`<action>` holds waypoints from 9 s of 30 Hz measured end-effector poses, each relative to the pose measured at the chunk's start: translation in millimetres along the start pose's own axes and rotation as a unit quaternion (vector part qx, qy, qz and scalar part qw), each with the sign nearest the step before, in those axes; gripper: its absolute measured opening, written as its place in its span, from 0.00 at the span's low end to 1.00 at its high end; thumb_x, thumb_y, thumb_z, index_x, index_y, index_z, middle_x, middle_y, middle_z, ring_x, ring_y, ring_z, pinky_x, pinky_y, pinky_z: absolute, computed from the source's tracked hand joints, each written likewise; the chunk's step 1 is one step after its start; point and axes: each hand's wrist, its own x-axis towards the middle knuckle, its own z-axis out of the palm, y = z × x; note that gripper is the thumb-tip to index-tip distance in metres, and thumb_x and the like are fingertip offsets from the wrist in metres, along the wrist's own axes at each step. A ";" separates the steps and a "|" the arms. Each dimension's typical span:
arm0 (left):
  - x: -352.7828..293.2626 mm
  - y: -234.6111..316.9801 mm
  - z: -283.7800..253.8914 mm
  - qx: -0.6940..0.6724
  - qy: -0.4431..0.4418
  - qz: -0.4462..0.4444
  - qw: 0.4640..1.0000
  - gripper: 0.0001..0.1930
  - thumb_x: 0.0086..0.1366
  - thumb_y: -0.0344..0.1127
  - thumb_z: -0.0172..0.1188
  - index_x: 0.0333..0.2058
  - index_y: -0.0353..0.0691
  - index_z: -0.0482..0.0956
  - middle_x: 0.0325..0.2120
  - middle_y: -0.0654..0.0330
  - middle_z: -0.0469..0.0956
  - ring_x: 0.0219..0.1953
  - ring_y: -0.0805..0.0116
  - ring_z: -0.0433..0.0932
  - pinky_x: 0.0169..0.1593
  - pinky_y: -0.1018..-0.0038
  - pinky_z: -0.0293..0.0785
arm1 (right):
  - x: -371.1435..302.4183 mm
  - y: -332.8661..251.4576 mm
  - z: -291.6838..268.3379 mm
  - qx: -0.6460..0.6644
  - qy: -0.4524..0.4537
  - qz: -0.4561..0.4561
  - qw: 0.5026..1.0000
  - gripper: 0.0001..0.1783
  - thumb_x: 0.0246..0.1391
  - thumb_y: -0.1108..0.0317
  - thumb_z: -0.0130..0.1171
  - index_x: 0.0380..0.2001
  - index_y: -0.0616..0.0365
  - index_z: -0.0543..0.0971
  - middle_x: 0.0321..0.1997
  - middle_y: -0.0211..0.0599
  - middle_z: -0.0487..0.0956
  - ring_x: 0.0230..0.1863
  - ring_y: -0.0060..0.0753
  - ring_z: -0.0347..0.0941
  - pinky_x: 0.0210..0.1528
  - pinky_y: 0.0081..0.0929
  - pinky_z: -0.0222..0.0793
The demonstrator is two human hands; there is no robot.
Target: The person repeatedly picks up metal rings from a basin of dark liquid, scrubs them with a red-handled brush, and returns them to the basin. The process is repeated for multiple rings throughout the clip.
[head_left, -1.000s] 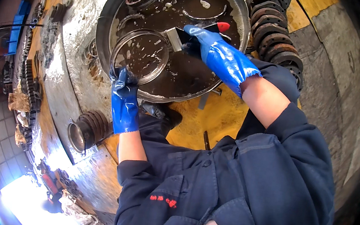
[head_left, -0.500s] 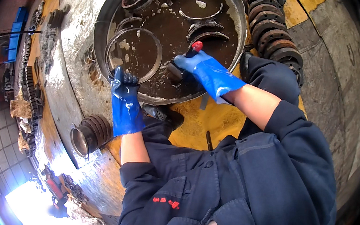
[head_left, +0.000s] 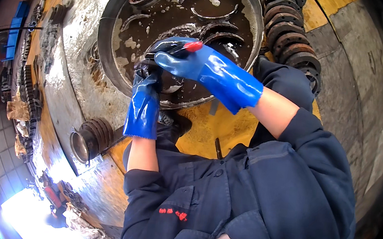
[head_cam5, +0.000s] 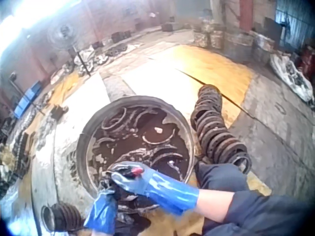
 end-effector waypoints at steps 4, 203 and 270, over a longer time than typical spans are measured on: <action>-9.5 8.5 5.1 0.000 -0.043 -0.035 0.998 0.07 0.71 0.35 0.74 0.38 0.50 0.82 0.17 0.69 0.70 0.16 0.72 0.67 0.21 0.70 0.58 | -0.3 3.5 -11.9 0.114 0.153 0.070 0.979 0.22 0.75 0.61 0.54 0.68 0.50 0.78 0.50 0.40 0.87 0.44 0.26 0.81 0.47 0.26 0.79; 3.5 22.1 -52.0 0.429 0.153 0.330 0.827 0.17 0.75 0.44 0.66 0.49 0.35 0.85 0.41 0.47 0.89 0.40 0.50 0.87 0.48 0.58 0.82 | -24.3 -5.6 -44.8 0.150 0.143 0.266 0.941 0.28 0.66 0.51 0.64 0.59 0.63 0.82 0.40 0.33 0.82 0.38 0.26 0.75 0.43 0.27 0.73; -97.2 102.8 0.2 0.257 0.076 0.166 0.949 0.23 0.74 0.50 0.58 0.44 0.31 0.86 0.34 0.51 0.92 0.35 0.58 0.89 0.43 0.65 0.80 | -93.1 38.9 15.8 -0.343 0.229 0.082 0.907 0.16 0.65 0.50 0.66 0.48 0.45 0.88 0.47 0.42 0.89 0.51 0.55 0.85 0.53 0.47 0.81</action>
